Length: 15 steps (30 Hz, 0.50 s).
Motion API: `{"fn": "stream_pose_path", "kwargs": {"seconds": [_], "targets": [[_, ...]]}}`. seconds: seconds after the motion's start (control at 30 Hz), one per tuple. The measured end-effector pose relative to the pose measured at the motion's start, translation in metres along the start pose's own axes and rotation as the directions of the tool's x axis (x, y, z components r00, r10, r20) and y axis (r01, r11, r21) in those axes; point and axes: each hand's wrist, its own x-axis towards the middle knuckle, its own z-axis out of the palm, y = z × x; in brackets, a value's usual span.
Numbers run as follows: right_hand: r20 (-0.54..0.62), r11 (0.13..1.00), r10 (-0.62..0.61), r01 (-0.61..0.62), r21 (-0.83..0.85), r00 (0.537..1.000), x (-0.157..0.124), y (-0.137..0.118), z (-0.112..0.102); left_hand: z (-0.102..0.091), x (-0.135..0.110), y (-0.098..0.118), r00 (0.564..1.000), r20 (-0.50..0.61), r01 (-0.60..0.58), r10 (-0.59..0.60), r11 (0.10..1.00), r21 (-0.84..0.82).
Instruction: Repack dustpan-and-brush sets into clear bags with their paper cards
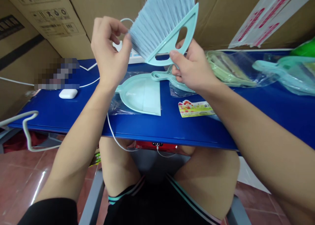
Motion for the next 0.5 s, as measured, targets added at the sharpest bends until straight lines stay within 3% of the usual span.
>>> {"fn": "stream_pose_path", "kwargs": {"seconds": [0.5], "targets": [[0.017,0.999,-0.048,0.048,-0.008,0.999,-0.0008,0.0022,-0.0015,-0.0026,0.0019,-0.0024,1.000,0.008,0.002,-0.002,0.999,-0.052]]}}
